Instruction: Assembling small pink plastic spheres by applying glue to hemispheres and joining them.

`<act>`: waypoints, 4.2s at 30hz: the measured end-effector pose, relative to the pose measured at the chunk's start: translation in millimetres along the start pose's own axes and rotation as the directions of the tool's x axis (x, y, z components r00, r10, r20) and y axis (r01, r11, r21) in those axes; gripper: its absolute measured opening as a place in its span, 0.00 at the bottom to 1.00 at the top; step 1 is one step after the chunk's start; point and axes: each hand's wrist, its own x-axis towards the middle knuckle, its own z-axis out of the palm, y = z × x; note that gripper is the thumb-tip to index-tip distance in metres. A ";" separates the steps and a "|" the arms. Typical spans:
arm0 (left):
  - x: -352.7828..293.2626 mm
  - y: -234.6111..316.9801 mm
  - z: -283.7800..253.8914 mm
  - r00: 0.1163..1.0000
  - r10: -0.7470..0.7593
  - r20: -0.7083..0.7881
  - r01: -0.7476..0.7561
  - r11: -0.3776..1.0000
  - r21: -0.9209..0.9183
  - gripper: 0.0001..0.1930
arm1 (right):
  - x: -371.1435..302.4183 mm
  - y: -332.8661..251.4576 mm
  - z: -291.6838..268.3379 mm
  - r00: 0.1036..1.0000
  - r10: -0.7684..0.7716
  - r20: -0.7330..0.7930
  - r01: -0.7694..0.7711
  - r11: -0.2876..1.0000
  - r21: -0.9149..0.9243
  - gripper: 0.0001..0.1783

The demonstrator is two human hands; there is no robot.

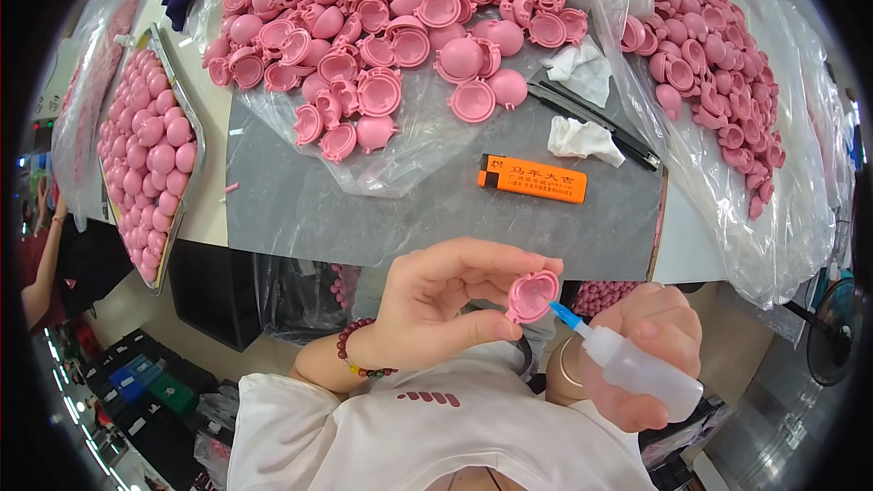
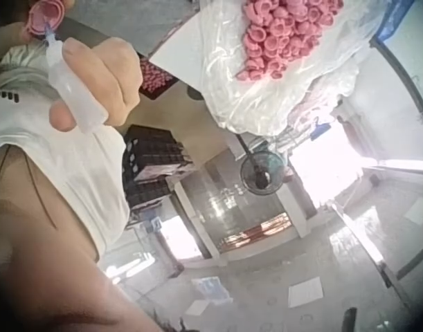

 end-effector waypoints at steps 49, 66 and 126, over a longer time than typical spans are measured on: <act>2.8 -9.0 -10.9 0.936 0.090 0.339 0.161 0.748 -0.644 0.16 | 27.7 83.1 -129.0 0.891 0.451 -0.057 -0.221 0.321 -0.921 0.13; 8.0 -20.2 -4.2 0.957 -0.038 0.287 0.261 0.542 -0.799 0.20 | 3.0 17.9 -74.2 0.650 0.760 0.005 -0.675 0.580 -0.455 0.14; 9.3 -9.4 9.7 0.973 0.207 0.105 -0.229 0.782 0.580 0.25 | -31.9 -13.1 -6.3 0.959 0.206 0.194 -0.136 0.937 -0.321 0.23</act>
